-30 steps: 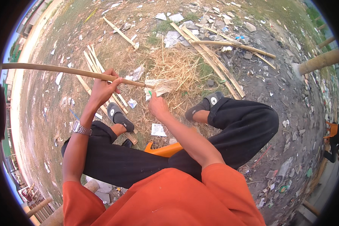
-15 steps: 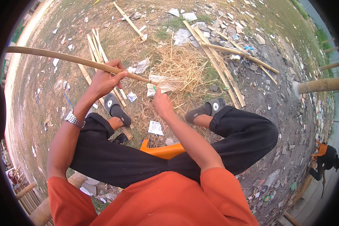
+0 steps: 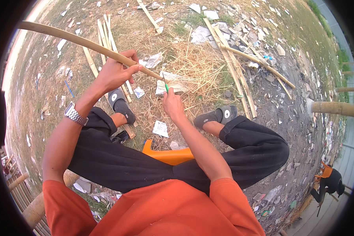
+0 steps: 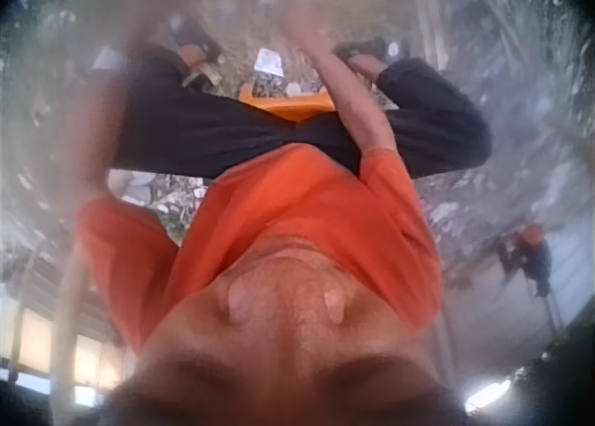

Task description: The person sits on a small stool and uses a small knife to shave the surface of a long, thin bamboo stick. They hold the stick with their left hand and scrape along its length with the knife in their right hand, removing thin strips of material.

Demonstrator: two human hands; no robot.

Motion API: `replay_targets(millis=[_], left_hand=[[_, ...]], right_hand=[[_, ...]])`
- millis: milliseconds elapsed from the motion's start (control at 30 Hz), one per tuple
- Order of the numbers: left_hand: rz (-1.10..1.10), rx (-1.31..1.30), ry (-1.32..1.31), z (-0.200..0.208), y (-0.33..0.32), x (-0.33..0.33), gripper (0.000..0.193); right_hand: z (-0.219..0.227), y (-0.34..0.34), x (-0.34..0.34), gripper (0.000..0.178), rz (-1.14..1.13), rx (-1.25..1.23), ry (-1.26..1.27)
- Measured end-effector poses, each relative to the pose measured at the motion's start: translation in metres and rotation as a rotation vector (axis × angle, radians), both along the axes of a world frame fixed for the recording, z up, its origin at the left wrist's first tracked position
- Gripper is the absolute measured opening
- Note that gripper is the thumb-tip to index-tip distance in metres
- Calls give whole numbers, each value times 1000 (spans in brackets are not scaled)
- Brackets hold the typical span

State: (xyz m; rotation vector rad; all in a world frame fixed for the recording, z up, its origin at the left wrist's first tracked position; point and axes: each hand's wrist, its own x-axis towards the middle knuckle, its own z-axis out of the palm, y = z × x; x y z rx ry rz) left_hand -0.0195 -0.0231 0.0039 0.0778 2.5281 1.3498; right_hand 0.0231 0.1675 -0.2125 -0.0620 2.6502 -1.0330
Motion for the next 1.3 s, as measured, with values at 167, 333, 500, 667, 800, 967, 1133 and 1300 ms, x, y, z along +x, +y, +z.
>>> replay_targets(millis=[167, 333, 500, 667, 800, 967, 1133, 1300], left_hand=[[43, 23, 27, -12, -13, 0, 22], [69, -19, -32, -7, -7, -3, 20], [38, -9, 37, -8, -6, -4, 20], [60, -26, 15, -8, -9, -1, 22], [81, -25, 17, -13, -15, -2, 22], [48, -41, -2, -6, -3, -4, 22], [54, -17, 4, -9, -8, -1, 21], [51, -40, 3, -8, -3, -3, 21]], right_hand=[[56, -8, -2, 28, -4, -78, -82], [16, -9, -9, 28, -6, 13, -119], [-15, -7, -4, 28, -49, 46, -77], [-7, -12, -6, 28, -31, 13, -52], [-6, -12, -12, 28, -9, 39, -73], [-50, 4, -8, 27, -28, 115, -58], [-34, 2, -10, 27, -40, 77, -79], [-59, 6, -8, 28, -66, 114, -116]])
